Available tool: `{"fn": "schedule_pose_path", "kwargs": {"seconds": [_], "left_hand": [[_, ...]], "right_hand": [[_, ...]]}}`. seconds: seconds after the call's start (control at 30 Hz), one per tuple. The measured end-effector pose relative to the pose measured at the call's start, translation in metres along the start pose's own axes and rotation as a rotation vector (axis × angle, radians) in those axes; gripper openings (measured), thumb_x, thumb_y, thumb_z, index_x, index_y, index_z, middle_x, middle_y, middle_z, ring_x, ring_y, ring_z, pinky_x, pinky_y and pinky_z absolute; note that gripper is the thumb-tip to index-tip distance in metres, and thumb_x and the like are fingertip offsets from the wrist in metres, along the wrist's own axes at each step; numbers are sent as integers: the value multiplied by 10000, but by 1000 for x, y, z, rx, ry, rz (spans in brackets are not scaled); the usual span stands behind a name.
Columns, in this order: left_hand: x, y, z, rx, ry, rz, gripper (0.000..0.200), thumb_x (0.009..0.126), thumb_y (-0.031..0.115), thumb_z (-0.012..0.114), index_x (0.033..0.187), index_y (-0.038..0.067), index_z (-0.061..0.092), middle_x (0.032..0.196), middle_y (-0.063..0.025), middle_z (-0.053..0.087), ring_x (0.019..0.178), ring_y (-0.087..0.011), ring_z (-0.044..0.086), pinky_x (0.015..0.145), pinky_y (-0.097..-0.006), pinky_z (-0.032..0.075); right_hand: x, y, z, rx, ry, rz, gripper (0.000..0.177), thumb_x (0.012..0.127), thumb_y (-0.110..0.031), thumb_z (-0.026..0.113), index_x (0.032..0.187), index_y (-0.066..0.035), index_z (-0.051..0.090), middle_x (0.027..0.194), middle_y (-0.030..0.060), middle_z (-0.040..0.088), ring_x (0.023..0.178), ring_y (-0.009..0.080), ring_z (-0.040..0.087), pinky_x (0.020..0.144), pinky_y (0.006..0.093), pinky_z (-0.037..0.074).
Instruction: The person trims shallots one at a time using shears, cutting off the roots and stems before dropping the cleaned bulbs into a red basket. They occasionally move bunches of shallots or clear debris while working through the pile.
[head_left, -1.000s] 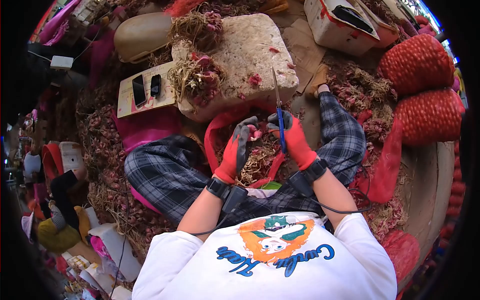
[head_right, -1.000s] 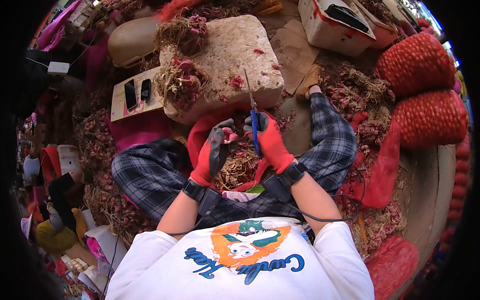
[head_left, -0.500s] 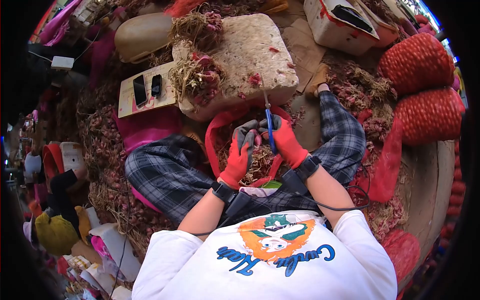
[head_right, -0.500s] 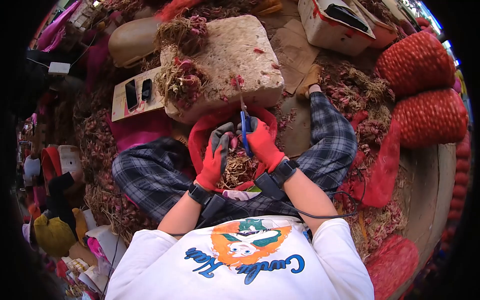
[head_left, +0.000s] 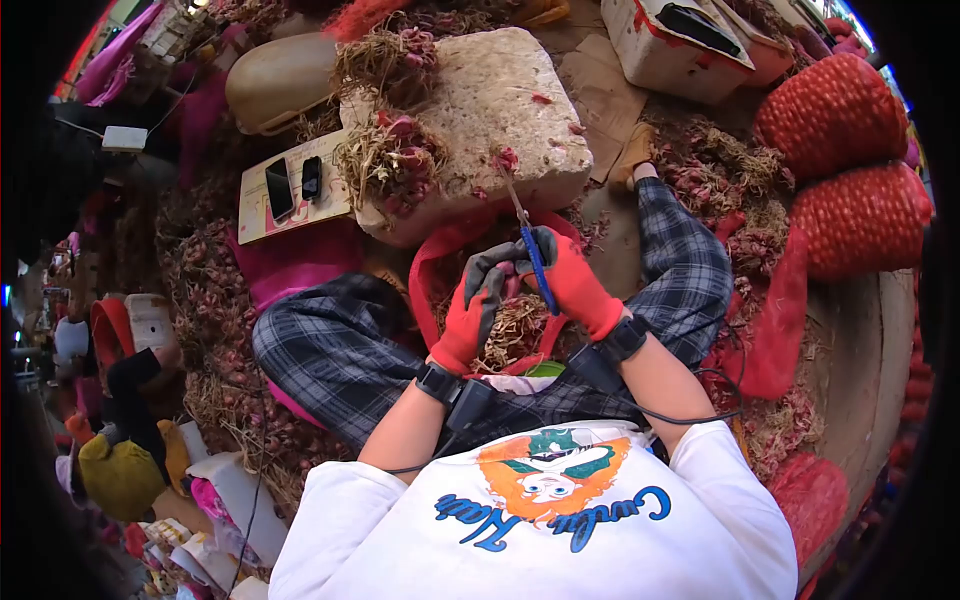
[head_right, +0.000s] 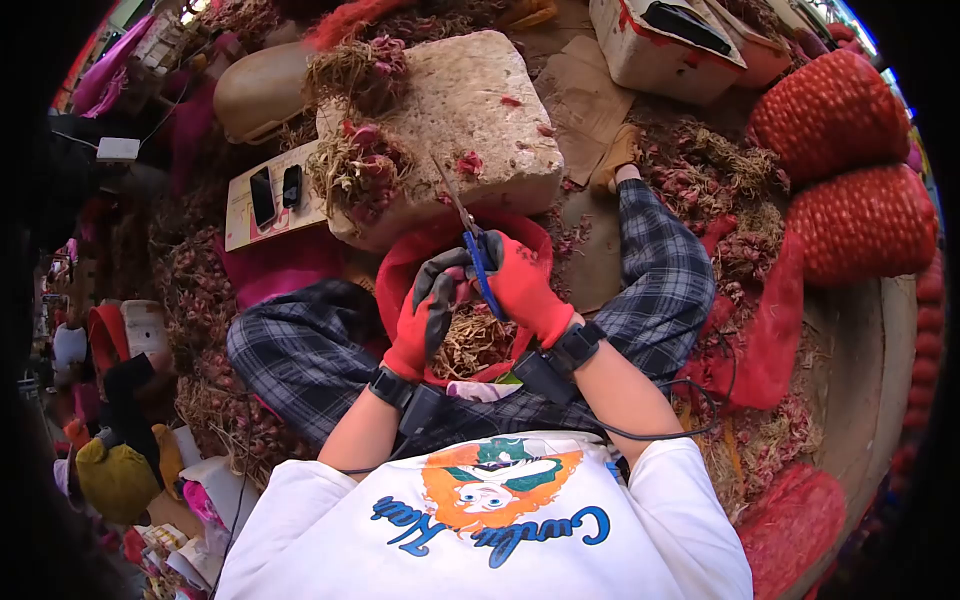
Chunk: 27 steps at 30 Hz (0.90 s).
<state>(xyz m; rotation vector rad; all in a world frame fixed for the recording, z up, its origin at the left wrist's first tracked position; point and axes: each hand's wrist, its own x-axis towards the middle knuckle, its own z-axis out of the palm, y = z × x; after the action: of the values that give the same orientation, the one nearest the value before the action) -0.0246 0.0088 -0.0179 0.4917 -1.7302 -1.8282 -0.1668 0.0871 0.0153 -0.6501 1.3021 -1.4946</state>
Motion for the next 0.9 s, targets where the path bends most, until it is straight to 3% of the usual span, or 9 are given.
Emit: {"fn": "schedule_pose_path", "kwargs": {"seconds": [0.07,0.17,0.27,0.47,0.57,0.77,0.9], "left_hand": [[-2,-14,-8,93,-5,77,299,978,161,435,1243,24,454,1111,-59,524,925,-154,546,808,-289,459],[3,5,-9,-1006,-2,-266,349,973,229,456,1266,42,435,1135,-67,525,921,-181,553,780,-307,468],[5,8,-17,-945,106,-311,404,961,299,475,1293,73,425,1143,-48,529,897,-169,542,730,-297,470],[13,15,-32,-1033,115,-238,408,939,280,529,1273,58,455,1148,-62,540,870,-158,529,725,-277,446],[15,22,-30,-1018,147,-207,404,938,243,536,1273,35,450,1122,-66,538,849,-148,515,740,-281,445],[10,14,-32,-1144,73,-187,400,946,221,522,1271,3,440,1086,-59,530,816,-119,499,791,-283,449],[10,19,-29,-1007,113,-205,383,957,215,504,1266,-2,441,1071,-57,534,810,-101,499,772,-268,450]], "right_hand": [[2,19,-11,-298,41,-115,298,777,-58,676,1041,-15,544,903,62,638,807,146,613,729,276,490],[-2,25,-15,-407,162,-97,323,770,-152,707,1019,-14,557,879,90,635,765,144,599,707,293,477],[-14,6,-16,-480,153,-83,325,765,-235,718,963,-17,582,834,107,622,724,151,584,671,308,465],[-59,-46,-26,-1007,98,-137,316,769,-332,706,865,-46,612,732,100,608,596,232,565,565,330,455],[-72,-37,-31,-1012,79,-194,328,767,-351,703,859,-49,615,708,109,611,562,255,560,542,334,451],[-81,-30,-22,-773,33,-47,349,747,-349,728,879,-43,628,729,124,625,585,263,582,550,329,457],[-81,-32,-18,-794,26,-53,337,744,-340,730,866,-44,624,734,123,626,597,272,587,547,328,453]]}}
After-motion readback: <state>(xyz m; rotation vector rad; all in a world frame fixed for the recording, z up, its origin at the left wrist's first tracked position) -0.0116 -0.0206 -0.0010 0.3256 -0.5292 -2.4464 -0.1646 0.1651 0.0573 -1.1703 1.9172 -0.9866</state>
